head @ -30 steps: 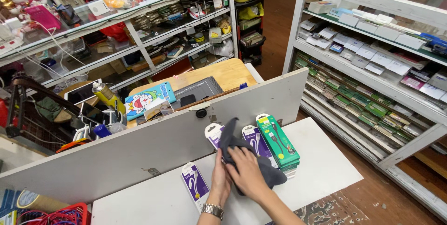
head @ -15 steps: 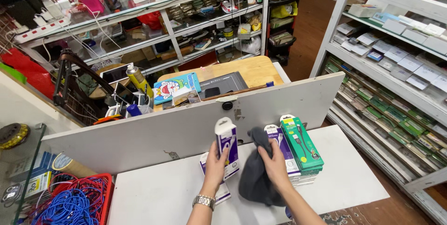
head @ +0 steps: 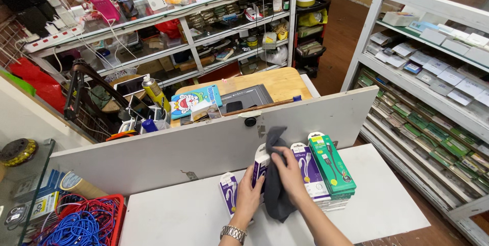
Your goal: The person wipes the surfaces of several small product boxes with a dark cloth on a counter, then places them back on a glass shelf. The person handles black and purple boxes, wiping each one individually before restacking them.
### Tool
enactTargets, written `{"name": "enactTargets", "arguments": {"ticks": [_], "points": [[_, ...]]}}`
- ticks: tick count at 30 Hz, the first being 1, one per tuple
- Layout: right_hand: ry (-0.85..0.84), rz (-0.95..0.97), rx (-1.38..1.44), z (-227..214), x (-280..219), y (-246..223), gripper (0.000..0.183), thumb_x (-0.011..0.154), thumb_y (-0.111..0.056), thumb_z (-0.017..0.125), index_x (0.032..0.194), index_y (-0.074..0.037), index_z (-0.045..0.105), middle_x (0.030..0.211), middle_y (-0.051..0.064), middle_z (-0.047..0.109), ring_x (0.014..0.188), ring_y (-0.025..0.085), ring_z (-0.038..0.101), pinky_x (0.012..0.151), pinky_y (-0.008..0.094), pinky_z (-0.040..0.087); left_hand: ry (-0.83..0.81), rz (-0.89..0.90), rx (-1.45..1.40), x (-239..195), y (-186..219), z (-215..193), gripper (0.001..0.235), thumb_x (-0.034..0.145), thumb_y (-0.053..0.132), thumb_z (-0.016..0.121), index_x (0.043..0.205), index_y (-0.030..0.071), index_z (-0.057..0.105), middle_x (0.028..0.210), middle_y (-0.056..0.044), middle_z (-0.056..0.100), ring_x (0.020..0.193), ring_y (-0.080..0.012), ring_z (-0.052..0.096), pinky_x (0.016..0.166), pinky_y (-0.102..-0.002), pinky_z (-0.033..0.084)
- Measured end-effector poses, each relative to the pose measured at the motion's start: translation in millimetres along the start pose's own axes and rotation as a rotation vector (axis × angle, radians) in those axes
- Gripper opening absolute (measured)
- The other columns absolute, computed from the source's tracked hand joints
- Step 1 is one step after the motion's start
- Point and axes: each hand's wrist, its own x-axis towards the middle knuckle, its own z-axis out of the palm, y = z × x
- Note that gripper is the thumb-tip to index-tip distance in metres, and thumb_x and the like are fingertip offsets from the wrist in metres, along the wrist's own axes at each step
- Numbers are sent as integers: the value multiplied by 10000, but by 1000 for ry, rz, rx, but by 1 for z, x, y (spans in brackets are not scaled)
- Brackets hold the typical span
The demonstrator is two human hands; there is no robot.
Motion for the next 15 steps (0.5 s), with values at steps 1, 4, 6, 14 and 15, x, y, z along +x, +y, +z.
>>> {"name": "enactTargets", "arguments": {"ticks": [1,4,6,14,15], "points": [[-3,-151,-198,5,-4,-1,263,942,-218,627,1157,-78,685,1141,125,604,1128,241,616,980,345,469,19,16,33,4,-1,-2,387,943,140,631,1317,55,576,1155,-177,739,1066,-315,725,886,-377,542],[-25,-466,-418,14,-18,-1,248,1005,-178,609,1180,-50,730,1338,225,526,1301,413,446,1018,430,383,50,25,53,-1,-6,-1,404,938,122,617,1335,58,582,1143,-174,745,1053,-302,722,862,-375,550],[-4,-298,-317,15,-17,-5,258,992,-224,573,1163,-85,707,1259,163,576,1213,333,566,1001,386,444,60,7,42,-2,-5,-4,402,934,125,622,1328,57,583,1131,-164,755,1023,-281,737,849,-370,557],[34,-293,-333,23,-14,-4,277,1014,-238,551,1180,-71,696,1215,187,637,1150,308,595,974,378,451,79,1,-14,-4,-8,-14,397,923,106,640,1311,38,593,1109,-123,756,986,-194,741,855,-324,556],[39,-111,-232,24,-9,-3,302,1022,-264,526,1203,-72,672,1153,165,691,1089,263,643,948,350,483,60,-20,-61,-4,-11,-15,387,935,110,640,1312,35,592,1119,-114,760,998,-183,736,868,-318,554]]}}
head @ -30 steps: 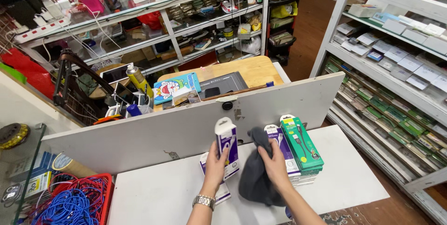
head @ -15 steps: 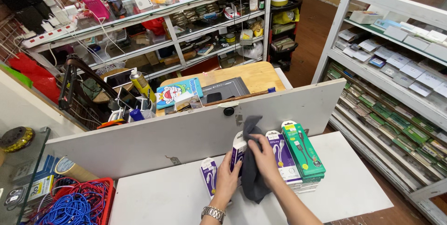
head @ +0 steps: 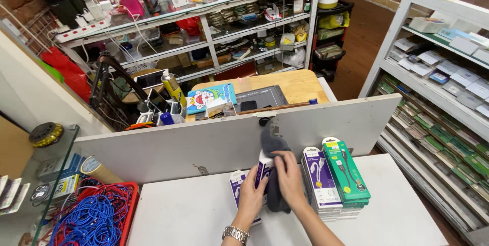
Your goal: The person wipes the surfaces of several small product boxes with a dark cloth on a counter, then places them back on a glass shelf. The person handles black and purple boxes, wiping each one individually before restacking them.
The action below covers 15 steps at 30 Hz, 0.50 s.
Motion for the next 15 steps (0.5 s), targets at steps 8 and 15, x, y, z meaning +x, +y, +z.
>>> {"name": "enactTargets", "arguments": {"ticks": [8,15], "points": [[-148,115,163,20,-8,39,406,989,-286,521,1350,-106,563,1121,81,734,1031,149,674,906,296,492,110,-161,-666,17,-5,-12,494,958,49,615,1443,33,522,1277,-108,678,1122,-165,654,933,-302,539],[-95,243,-93,-26,-9,76,307,978,-265,580,1237,-111,638,930,91,740,856,182,690,796,317,523,288,-514,-528,33,-66,-55,615,980,43,536,1529,151,283,1284,-146,648,1079,-220,697,874,-377,601]]}}
